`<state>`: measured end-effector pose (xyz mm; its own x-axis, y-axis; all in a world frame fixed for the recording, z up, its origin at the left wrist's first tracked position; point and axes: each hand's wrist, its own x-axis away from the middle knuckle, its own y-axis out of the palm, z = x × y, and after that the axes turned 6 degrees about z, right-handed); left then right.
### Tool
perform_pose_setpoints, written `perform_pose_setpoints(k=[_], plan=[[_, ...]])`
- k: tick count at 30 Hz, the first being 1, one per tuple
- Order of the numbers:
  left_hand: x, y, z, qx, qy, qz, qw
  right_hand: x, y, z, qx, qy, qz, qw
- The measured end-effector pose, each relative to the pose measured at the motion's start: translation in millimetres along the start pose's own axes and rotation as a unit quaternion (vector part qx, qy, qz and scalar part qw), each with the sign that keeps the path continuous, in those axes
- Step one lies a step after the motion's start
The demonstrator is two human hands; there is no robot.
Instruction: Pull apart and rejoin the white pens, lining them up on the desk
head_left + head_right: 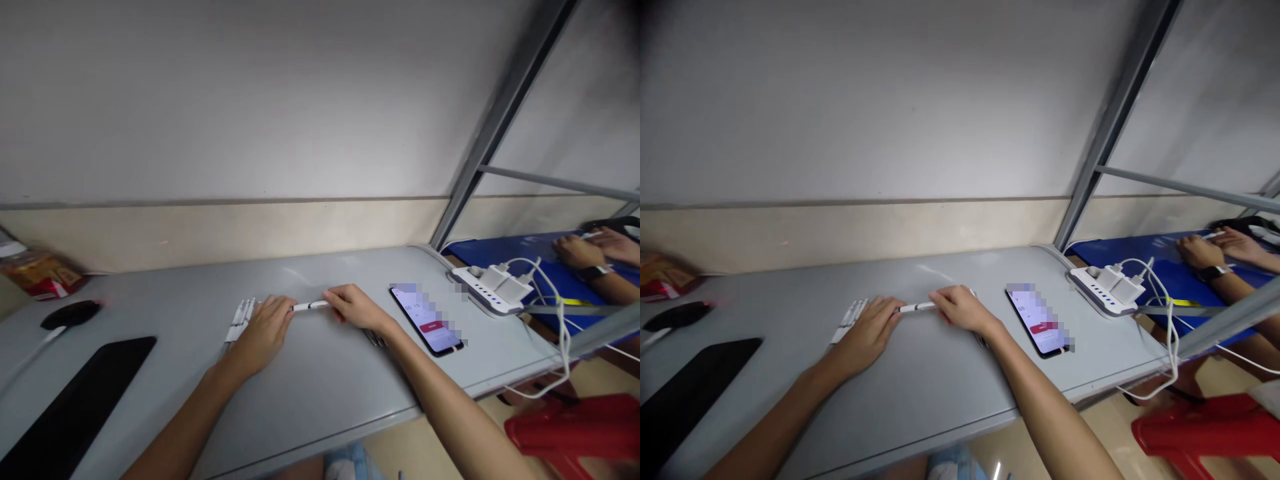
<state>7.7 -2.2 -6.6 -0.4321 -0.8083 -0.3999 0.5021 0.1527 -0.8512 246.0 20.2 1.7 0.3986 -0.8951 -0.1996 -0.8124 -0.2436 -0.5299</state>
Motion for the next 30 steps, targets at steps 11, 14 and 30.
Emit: perform_pose_setpoints(k=[11,14,30], plan=[[0.8,-1.9,1.4,0.009,-0.030,0.007,0.999,-0.5,0.8,0.6,-0.001,0.001,0.004,1.000],[1.6,-0.4,-0.8,0.014,-0.038,0.005,0.999,-0.1,1.0,-0.7,-0.003,-0.048,0.039,0.998],[0.7,-2.0,-6.3,-0.029,-0.031,0.006,0.999,2.4,11.0,-10.8,0.132,-0.096,0.060,0.985]])
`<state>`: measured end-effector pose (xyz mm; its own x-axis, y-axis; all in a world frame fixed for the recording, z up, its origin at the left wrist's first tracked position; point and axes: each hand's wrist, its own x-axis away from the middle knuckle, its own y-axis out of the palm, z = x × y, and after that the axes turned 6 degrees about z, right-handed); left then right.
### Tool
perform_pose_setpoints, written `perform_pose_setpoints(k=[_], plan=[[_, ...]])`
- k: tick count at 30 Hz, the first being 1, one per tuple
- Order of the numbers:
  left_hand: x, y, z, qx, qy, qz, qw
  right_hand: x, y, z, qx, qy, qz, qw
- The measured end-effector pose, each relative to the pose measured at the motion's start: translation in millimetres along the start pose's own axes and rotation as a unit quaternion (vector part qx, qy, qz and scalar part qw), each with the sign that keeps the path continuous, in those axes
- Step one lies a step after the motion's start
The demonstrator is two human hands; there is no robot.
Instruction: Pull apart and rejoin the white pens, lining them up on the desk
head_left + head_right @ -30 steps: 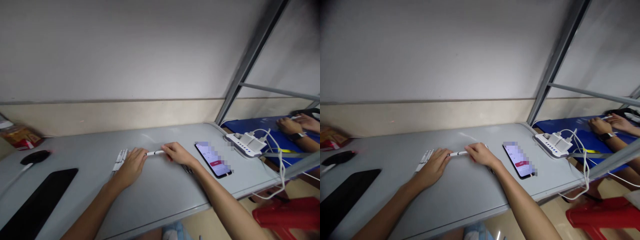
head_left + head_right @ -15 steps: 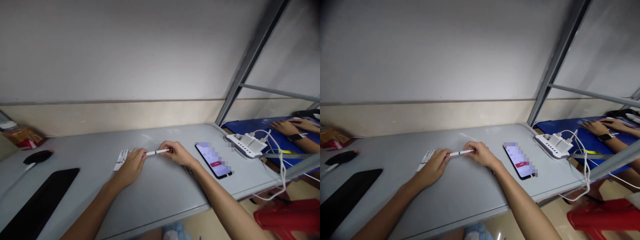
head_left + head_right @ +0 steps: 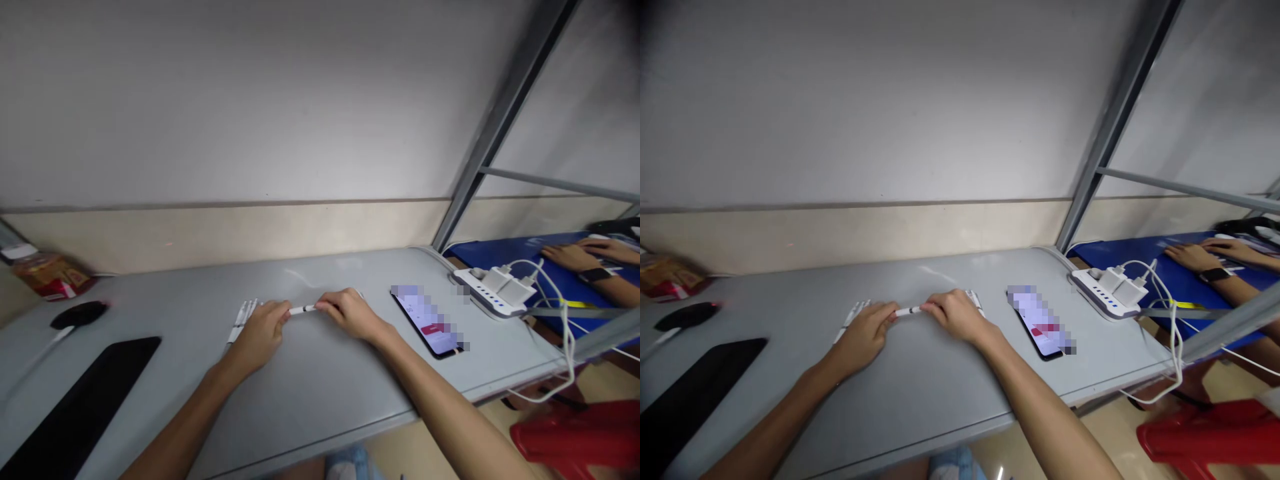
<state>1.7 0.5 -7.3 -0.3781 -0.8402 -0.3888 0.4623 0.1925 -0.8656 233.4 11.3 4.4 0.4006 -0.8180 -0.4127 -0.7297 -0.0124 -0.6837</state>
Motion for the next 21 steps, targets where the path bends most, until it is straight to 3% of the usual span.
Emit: perform_pose_setpoints(k=[2,4,6,8,12,13,15,17,21], plan=[[0.0,0.4,-0.5,-0.022,0.008,0.014,1.000,-0.3,3.3,-0.3,-0.024,0.034,0.006,0.999],[-0.3,0.3,1.4,-0.008,0.009,0.025,1.000,-2.0,5.6,-0.2,-0.123,0.091,0.006,0.988],[-0.5,-0.4,5.2,0.034,0.009,0.024,0.999,-4.9,6.0,-0.1,-0.275,0.142,0.026,0.951],[-0.4,-1.4,9.2,0.072,0.022,0.014,0.997,-8.2,3.8,0.8,-0.434,0.169,0.070,0.882],[-0.3,-4.9,8.2,0.066,0.037,0.014,0.997,-11.6,-8.6,9.1,-0.672,0.211,0.136,0.697],[-0.7,-6.3,5.6,0.039,0.024,0.023,0.999,-11.5,-12.4,12.3,-0.693,0.213,0.135,0.675],[-2.1,-10.3,-1.4,-0.041,-0.005,0.044,0.998,-10.5,-19.2,18.1,-0.704,0.201,0.141,0.666],[-3.4,-15.2,-9.4,-0.134,-0.053,0.060,0.988,-9.6,-23.3,21.4,-0.691,0.197,0.148,0.679],[-3.5,-22.2,-22.3,-0.215,-0.124,0.030,0.968,-9.8,-23.0,20.5,-0.662,0.199,0.140,0.709]])
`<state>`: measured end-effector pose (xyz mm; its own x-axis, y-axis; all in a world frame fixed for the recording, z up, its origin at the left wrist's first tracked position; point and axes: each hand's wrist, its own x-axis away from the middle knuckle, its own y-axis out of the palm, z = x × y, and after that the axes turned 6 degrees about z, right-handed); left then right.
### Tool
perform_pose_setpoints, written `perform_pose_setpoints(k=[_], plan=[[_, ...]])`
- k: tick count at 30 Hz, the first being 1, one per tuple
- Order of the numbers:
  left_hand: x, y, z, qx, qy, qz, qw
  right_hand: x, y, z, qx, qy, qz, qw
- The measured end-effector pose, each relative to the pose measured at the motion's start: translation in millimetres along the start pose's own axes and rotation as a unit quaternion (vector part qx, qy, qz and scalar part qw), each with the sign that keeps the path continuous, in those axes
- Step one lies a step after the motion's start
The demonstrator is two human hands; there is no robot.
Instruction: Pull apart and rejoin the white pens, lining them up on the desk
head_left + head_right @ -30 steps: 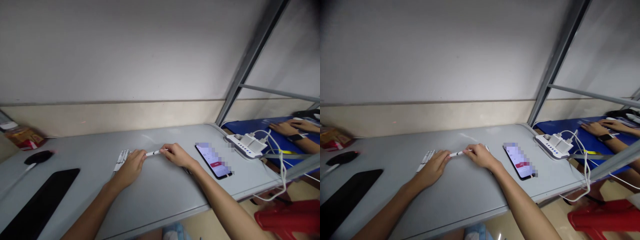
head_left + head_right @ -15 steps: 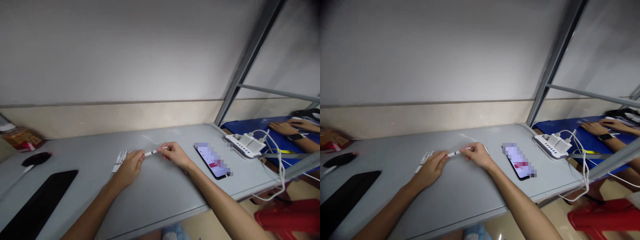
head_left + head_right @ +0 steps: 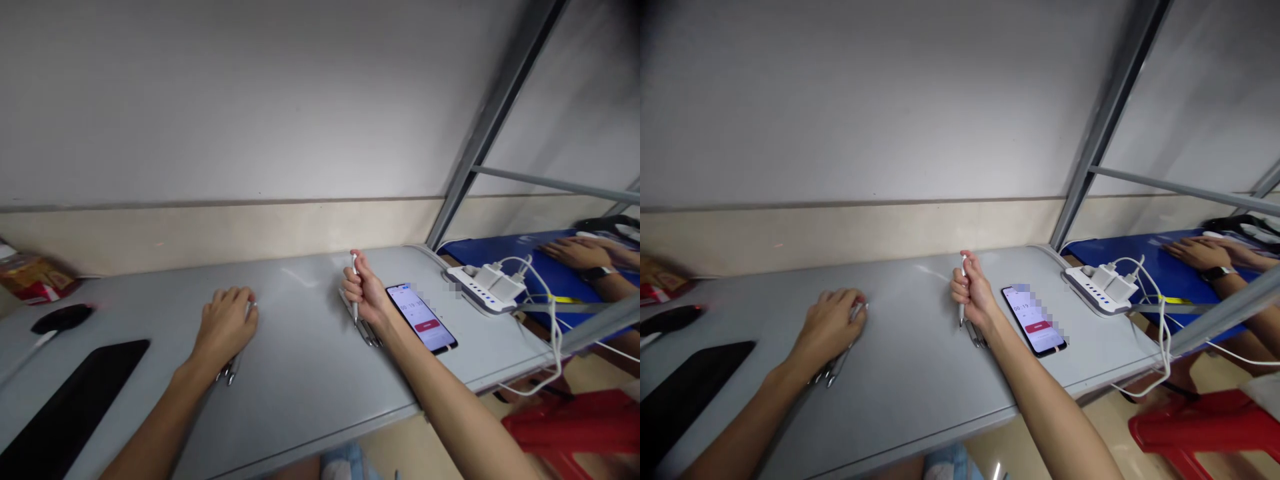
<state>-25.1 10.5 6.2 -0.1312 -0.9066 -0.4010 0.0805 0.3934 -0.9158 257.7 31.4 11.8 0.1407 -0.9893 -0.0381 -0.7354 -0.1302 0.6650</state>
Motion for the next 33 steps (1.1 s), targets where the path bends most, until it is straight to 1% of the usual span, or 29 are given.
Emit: perform_pose_setpoints(k=[5,11,17,23,33], plan=[[1.9,4.1,-4.4,-0.016,0.000,-0.030,0.999,-0.3,2.1,2.0,0.018,-0.001,-0.014,1.000],[3.7,7.9,-1.1,-0.005,0.002,-0.028,1.000,0.2,1.7,1.8,0.030,0.002,-0.028,0.999],[4.8,9.2,0.7,0.022,0.004,-0.022,1.000,1.5,4.0,2.8,0.049,-0.003,-0.018,0.999],[5.2,8.1,2.2,0.045,-0.004,-0.030,0.999,2.5,4.4,2.6,0.060,-0.003,-0.013,0.998],[6.3,5.1,4.8,0.032,-0.001,-0.038,0.999,1.3,4.3,4.0,0.060,-0.007,0.008,0.998]])
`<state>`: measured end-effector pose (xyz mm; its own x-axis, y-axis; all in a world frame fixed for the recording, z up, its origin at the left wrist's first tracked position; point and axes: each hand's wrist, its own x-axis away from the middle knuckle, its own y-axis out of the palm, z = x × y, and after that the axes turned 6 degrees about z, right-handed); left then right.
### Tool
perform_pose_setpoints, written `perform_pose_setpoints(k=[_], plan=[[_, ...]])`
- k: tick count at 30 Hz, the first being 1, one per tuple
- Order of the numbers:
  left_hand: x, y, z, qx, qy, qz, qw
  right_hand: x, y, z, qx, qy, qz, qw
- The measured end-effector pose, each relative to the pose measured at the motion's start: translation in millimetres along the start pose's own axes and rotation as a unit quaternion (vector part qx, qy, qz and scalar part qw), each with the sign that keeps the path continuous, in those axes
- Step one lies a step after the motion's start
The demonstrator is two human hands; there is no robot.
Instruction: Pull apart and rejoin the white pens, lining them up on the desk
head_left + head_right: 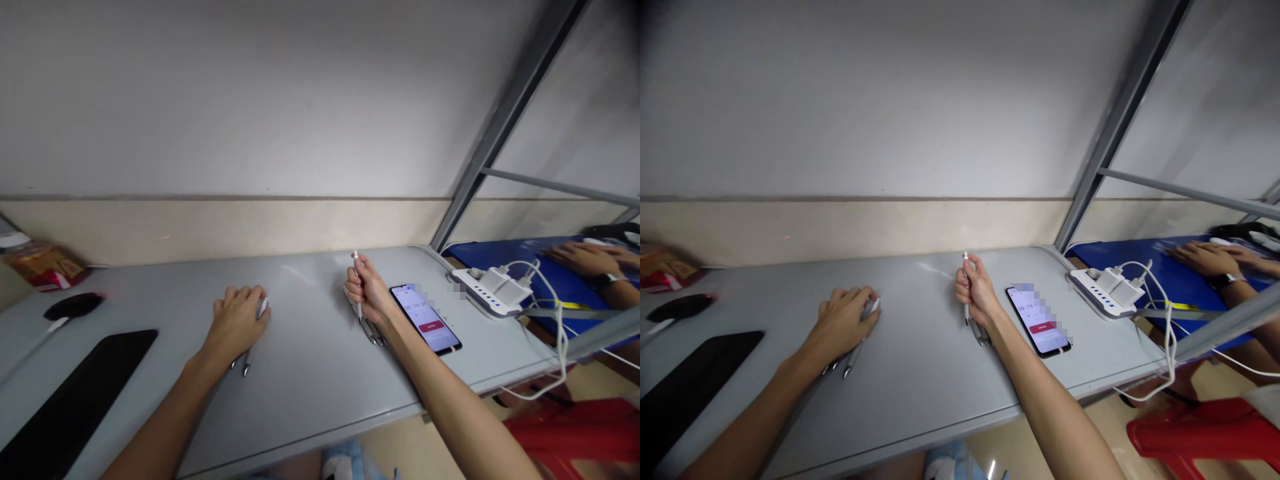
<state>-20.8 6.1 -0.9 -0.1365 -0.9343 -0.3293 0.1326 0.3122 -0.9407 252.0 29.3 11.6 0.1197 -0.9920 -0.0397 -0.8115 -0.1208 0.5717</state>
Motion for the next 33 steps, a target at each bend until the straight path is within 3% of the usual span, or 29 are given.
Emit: perform_pose_setpoints(k=[6,10,12,16,18,20,23,26,33], plan=[[1.6,-4.1,4.1,-0.005,0.007,-0.006,1.000,0.2,0.3,2.2,0.085,0.029,-0.011,0.996],[2.7,-4.4,4.5,-0.002,0.018,0.004,1.000,-0.9,-2.6,7.6,0.251,-0.024,0.028,0.967],[2.9,-2.8,3.7,-0.007,0.021,0.009,1.000,-1.5,-5.8,10.4,0.365,-0.064,0.059,0.927],[3.0,-0.7,2.8,-0.012,0.022,0.015,1.000,-3.1,-13.5,15.5,0.578,-0.129,0.100,0.800],[3.3,-1.1,3.1,-0.009,0.024,0.018,1.000,-4.4,-16.8,17.4,0.647,-0.133,0.098,0.745],[3.6,-1.5,3.6,-0.006,0.025,0.020,0.999,-5.5,-19.2,18.3,0.685,-0.112,0.088,0.715],[3.3,-0.8,3.8,-0.006,0.025,0.016,1.000,-6.4,-21.2,17.0,0.701,-0.089,0.075,0.704],[2.8,0.4,3.1,-0.012,0.024,0.010,1.000,-6.0,-21.4,13.1,0.687,-0.094,0.078,0.717],[2.9,-2.6,3.6,-0.021,0.022,-0.002,1.000,-7.1,-24.2,0.7,0.670,-0.106,0.126,0.724]])
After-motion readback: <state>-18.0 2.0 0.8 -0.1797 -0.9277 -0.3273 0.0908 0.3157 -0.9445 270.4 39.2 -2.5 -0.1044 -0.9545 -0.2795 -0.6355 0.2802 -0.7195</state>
